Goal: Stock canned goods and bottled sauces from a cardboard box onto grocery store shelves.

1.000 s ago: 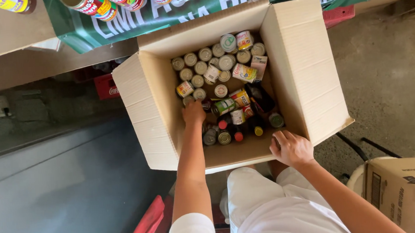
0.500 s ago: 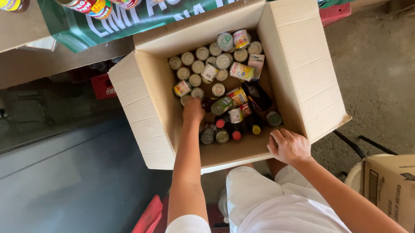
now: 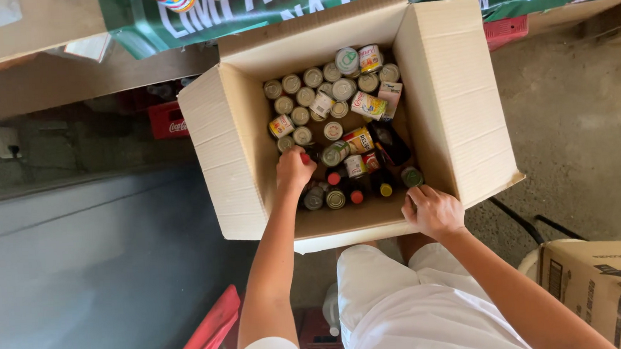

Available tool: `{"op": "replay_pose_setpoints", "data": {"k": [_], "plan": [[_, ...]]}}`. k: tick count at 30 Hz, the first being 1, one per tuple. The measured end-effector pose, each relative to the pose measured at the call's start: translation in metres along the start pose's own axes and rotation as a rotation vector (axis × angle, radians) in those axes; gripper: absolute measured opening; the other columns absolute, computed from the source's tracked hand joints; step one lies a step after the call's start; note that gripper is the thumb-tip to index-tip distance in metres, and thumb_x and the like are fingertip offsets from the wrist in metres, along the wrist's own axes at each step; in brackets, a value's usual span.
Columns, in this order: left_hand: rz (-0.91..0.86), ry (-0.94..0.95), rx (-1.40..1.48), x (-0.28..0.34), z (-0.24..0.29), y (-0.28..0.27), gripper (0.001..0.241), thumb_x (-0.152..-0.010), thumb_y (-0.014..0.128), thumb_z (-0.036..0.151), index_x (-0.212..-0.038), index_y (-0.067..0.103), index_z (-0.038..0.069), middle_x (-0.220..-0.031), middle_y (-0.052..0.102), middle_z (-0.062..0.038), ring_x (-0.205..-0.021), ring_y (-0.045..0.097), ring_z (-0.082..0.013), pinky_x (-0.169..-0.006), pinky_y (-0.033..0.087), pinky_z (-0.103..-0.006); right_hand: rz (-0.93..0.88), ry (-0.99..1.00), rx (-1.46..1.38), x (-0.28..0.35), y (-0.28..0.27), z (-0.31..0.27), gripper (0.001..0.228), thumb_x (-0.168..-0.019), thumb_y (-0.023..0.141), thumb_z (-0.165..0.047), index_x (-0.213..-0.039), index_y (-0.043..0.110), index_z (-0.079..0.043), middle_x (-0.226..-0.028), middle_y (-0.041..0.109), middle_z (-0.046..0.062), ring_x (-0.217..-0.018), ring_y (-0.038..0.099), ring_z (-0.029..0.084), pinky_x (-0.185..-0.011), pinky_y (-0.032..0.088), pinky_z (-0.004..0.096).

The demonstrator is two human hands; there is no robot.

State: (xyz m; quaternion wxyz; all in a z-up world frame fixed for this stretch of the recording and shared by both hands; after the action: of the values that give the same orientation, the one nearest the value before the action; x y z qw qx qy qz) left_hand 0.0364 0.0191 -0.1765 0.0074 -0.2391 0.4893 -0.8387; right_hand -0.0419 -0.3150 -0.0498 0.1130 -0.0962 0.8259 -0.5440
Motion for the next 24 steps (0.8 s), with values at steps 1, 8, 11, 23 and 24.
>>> {"op": "replay_pose_setpoints", "data": {"k": [1, 8, 11, 23, 24], "plan": [[0.006, -0.003, 0.002, 0.004, 0.003, -0.011, 0.035, -0.074, 0.08, 0.022, -0.106, 0.074, 0.009, -0.112, 0.07, -0.018, -0.104, 0.069, -0.0369, -0.09, 0.056, -0.0468, 0.001, -0.007, 0.0, 0.001, 0.001, 0.0, 0.014, -0.084, 0.07, -0.022, -0.073, 0.064, -0.014, -0.068, 0.063, 0.003, -0.056, 0.064, 0.026, -0.048, 0.052, 0.039], [0.203, 0.103, 0.149, 0.025, 0.005, -0.055, 0.039, -0.07, 0.086, 0.032, -0.098, 0.077, 0.007, -0.093, 0.074, -0.019, -0.09, 0.071, -0.0346, -0.081, 0.057, -0.0443, -0.022, 0.024, 0.021, 0.006, 0.007, 0.003, 0.013, -0.084, 0.069, -0.022, -0.075, 0.065, -0.013, -0.071, 0.065, 0.003, -0.059, 0.065, 0.028, -0.049, 0.053, 0.042], [0.253, 0.095, 0.297, 0.036, 0.007, -0.075, 0.037, -0.071, 0.086, 0.031, -0.094, 0.076, 0.003, -0.085, 0.075, -0.015, -0.079, 0.073, -0.0286, -0.074, 0.059, -0.0406, -0.053, 0.046, 0.03, 0.009, 0.012, 0.007, 0.014, -0.085, 0.069, -0.023, -0.075, 0.066, -0.014, -0.072, 0.065, 0.004, -0.061, 0.066, 0.029, -0.051, 0.053, 0.043], [0.036, -0.16, 1.178, 0.109, 0.058, -0.167, 0.026, -0.079, 0.081, 0.012, -0.085, 0.058, 0.001, -0.079, 0.069, -0.013, -0.062, 0.072, -0.0191, -0.056, 0.065, -0.0336, -0.263, 0.074, -0.188, -0.014, 0.03, 0.004, 0.015, -0.085, 0.073, -0.029, -0.093, 0.072, -0.016, -0.09, 0.073, 0.008, -0.078, 0.072, 0.03, -0.066, 0.058, 0.045], [0.023, -0.175, 1.202, 0.112, 0.063, -0.171, 0.029, -0.078, 0.082, 0.011, -0.084, 0.055, 0.001, -0.079, 0.068, -0.013, -0.061, 0.072, -0.0194, -0.055, 0.065, -0.0342, -0.244, 0.026, -0.347, -0.021, 0.032, -0.002, 0.023, -0.087, 0.076, -0.029, -0.103, 0.071, -0.013, -0.094, 0.073, 0.011, -0.081, 0.073, 0.029, -0.07, 0.06, 0.043]]}}
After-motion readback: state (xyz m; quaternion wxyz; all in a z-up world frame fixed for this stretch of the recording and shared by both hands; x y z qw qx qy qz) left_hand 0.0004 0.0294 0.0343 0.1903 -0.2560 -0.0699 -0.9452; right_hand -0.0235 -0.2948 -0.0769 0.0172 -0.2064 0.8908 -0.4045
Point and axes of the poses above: each hand's wrist, its own x-axis away from the middle knuckle, its own y-axis out of the palm, z = x × y, the point moved 5 cm from there along -x, towards the middle knuckle
